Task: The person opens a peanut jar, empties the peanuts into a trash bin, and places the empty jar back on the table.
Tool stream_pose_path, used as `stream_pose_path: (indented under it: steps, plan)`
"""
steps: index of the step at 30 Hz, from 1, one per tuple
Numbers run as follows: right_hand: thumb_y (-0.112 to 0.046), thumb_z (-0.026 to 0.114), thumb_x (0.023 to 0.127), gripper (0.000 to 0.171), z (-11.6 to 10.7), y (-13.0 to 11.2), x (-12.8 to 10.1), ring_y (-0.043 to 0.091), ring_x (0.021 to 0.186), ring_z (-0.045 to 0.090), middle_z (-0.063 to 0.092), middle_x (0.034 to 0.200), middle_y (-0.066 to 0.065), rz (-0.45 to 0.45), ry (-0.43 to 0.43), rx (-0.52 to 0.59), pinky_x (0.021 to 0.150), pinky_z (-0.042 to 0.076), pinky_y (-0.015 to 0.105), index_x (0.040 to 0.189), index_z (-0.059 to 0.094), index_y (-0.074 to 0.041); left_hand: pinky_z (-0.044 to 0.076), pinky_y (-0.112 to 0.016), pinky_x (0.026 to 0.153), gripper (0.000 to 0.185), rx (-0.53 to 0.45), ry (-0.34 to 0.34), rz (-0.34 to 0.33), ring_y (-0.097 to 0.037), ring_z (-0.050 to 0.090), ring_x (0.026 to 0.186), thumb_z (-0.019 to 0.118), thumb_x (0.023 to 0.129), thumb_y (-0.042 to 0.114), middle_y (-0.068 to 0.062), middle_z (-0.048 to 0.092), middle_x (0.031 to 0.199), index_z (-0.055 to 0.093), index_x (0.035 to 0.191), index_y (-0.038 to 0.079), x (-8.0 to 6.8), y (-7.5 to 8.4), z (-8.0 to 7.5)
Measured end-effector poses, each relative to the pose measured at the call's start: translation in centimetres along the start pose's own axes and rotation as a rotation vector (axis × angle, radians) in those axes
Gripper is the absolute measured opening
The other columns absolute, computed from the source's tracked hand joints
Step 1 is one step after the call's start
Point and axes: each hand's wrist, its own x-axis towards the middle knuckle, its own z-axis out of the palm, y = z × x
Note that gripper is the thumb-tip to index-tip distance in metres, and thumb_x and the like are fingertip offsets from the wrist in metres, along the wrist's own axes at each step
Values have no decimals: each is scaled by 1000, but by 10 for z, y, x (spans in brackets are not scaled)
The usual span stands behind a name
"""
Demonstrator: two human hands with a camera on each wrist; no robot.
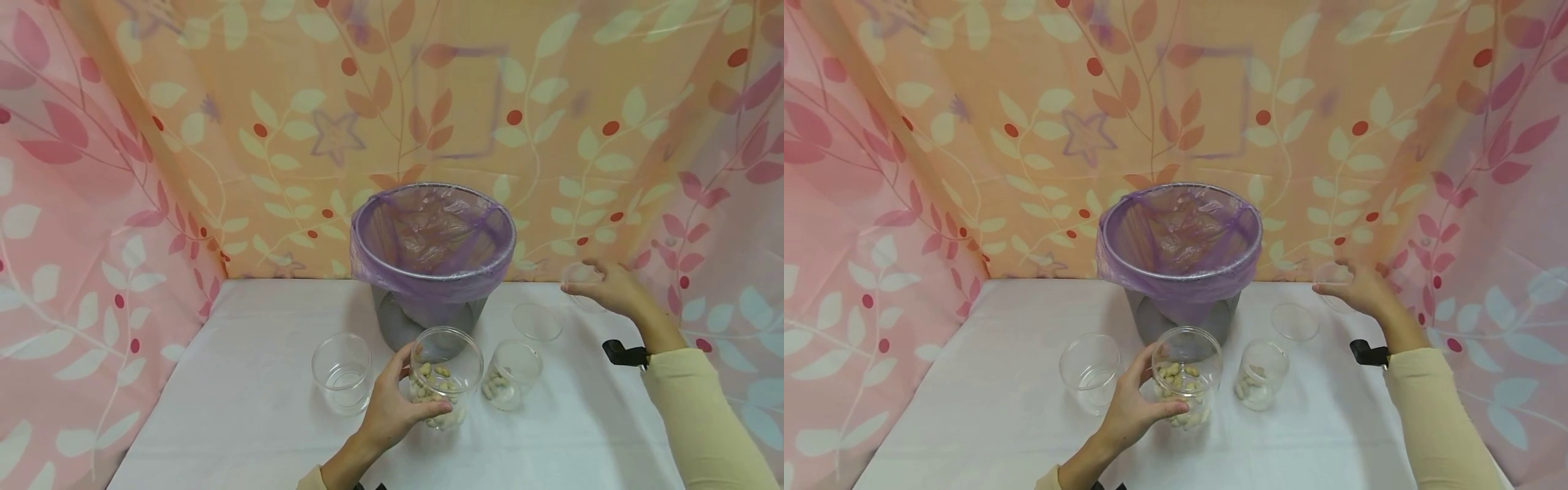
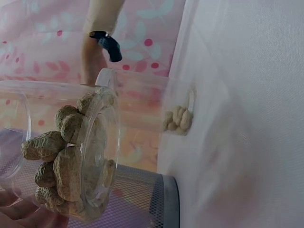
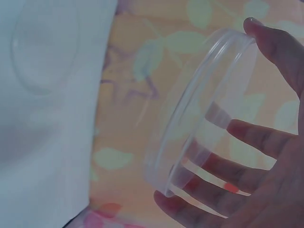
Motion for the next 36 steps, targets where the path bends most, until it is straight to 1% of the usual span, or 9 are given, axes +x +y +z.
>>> stream_pose_path:
  steps: [2,9,13,18,21,26,31,36]
  plan:
    - [-65,61,84,104,5,6,2,60,126,35,27,146,41,26,-23,-18,94,38,73,149,23,6,46,-36,102,88,5,-2,2,-15,52,123,90,67,27,9,56,135,43,141,27,0,0,0]
    - [-65,63,83,105,22,24,8,61,124,36,29,141,46,57,-48,-52,96,37,72,145,26,11,46,-37,103,87,-5,-8,-23,-14,52,124,90,67,26,11,56,134,44,141,28,-2,1,1]
    - [-65,64,82,105,33,35,12,60,123,38,31,140,45,60,-42,-79,97,37,72,143,30,13,45,-37,104,87,-18,-10,-41,-14,51,124,90,67,25,11,56,134,44,141,27,-2,1,0]
    - [-62,63,84,103,45,57,16,59,125,37,30,140,46,69,-41,-87,102,33,71,141,30,17,44,-39,104,86,-13,-26,-37,-15,50,126,88,69,29,9,55,136,43,142,25,-2,2,0]
    - [-61,63,85,102,49,69,15,60,122,38,32,136,48,91,-46,-103,102,33,71,139,30,19,45,-39,104,86,-9,-28,-36,-15,50,125,88,69,29,10,55,136,43,142,25,-2,3,0]
    - [-60,64,84,103,55,82,13,61,121,38,33,133,50,122,-51,-132,102,34,70,136,31,22,45,-38,103,87,-13,-12,-36,-14,51,124,89,67,28,11,56,135,44,141,27,-2,3,-1]
    - [-62,63,84,105,60,90,10,62,121,36,32,133,50,170,-72,-129,102,33,70,136,29,23,45,-38,104,86,-18,-21,-37,-14,52,124,89,68,29,10,56,135,44,141,25,-1,2,-1]
    - [-63,63,83,107,62,94,11,63,121,35,30,133,51,187,-75,-140,101,34,71,136,28,23,45,-38,104,87,-9,-18,-32,-14,53,122,89,68,30,9,57,134,44,142,25,-1,2,-1]
